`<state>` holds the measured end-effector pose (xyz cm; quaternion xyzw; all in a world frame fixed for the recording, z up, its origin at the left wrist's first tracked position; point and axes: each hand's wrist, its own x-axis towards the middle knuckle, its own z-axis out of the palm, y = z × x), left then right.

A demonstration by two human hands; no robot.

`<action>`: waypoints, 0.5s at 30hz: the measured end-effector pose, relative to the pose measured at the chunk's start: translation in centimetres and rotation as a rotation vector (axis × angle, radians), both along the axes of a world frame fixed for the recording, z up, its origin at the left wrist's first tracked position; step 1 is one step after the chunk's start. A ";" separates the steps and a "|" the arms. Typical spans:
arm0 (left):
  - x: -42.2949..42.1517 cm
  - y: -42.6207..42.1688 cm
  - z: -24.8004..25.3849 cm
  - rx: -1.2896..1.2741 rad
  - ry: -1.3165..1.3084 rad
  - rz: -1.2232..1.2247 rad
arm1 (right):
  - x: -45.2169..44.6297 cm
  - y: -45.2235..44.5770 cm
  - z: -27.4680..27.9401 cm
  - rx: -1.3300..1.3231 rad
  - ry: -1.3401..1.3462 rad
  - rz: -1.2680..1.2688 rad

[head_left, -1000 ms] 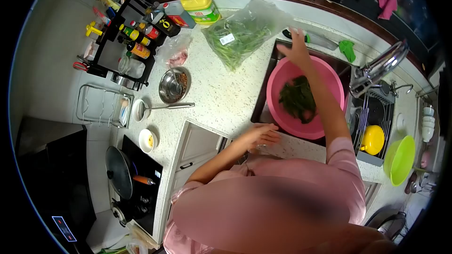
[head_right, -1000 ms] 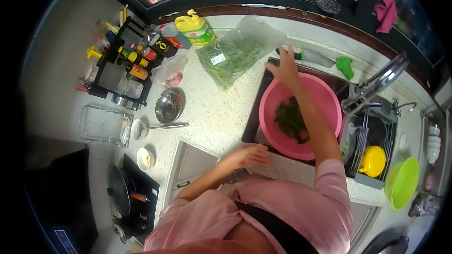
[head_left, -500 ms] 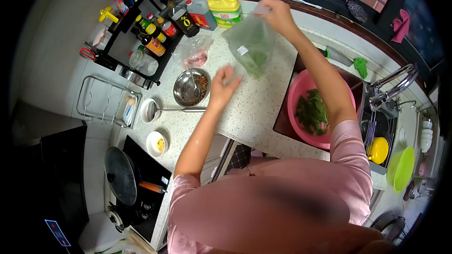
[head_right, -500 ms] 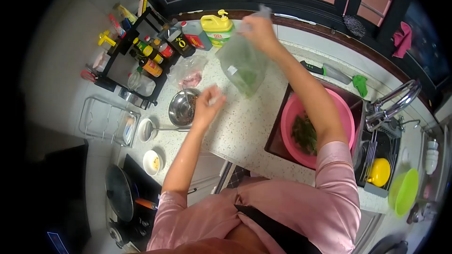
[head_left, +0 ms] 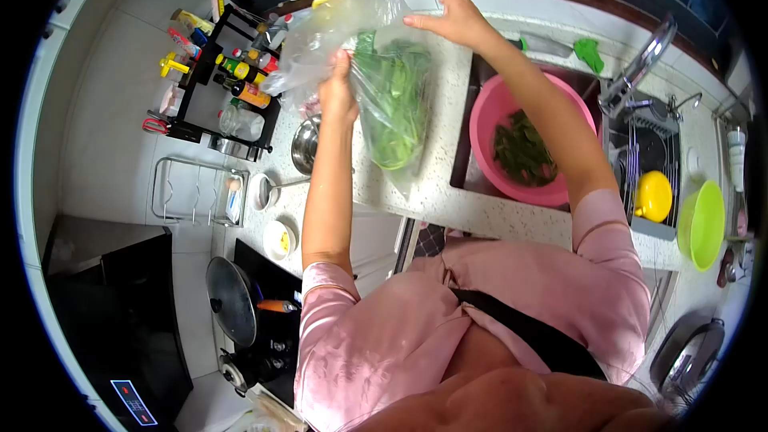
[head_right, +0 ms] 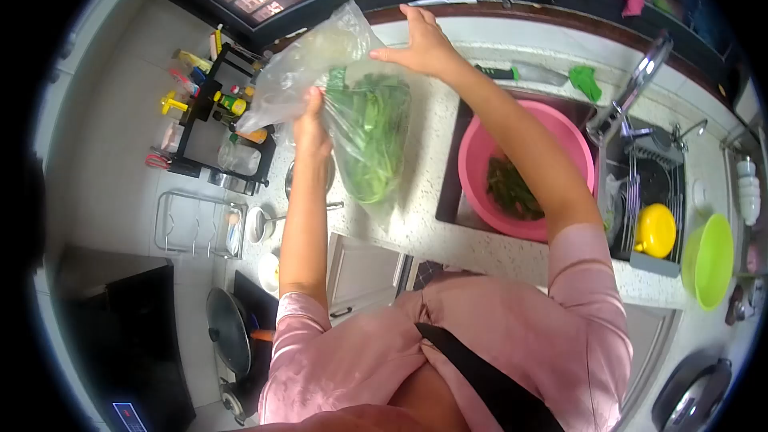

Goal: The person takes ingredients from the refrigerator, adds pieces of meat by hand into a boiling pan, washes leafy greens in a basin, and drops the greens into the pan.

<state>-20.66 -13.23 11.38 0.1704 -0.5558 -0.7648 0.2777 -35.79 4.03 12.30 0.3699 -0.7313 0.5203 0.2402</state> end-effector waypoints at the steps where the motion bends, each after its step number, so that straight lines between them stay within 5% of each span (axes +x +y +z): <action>1: 0.7 0.5 -0.2 -0.001 -0.020 -0.006 | -0.3 0.4 -1.0 -0.009 -0.179 0.096; 3: 1.5 1.4 -0.3 0.087 0.019 -0.110 | 0.3 1.5 -1.1 -0.032 -0.360 0.187; 5: 2.5 2.3 -1.3 0.020 -0.022 -0.160 | 2.8 2.5 2.6 -0.043 -0.598 0.689; 7: 3.2 4.0 -1.9 0.041 0.000 -0.229 | 3.3 1.8 3.7 -0.009 -0.606 0.675; 9: 3.7 1.6 -5.9 -0.221 -0.044 -0.358 | 4.5 0.9 4.5 -0.058 -0.434 0.644; 14: 4.0 7.8 -4.8 -0.686 -0.229 -0.353 | 9.8 -2.4 4.7 0.177 -0.080 0.596; 15: 2.6 9.9 -3.6 -0.618 0.133 -0.418 | 11.0 -2.4 4.9 0.326 -0.055 0.566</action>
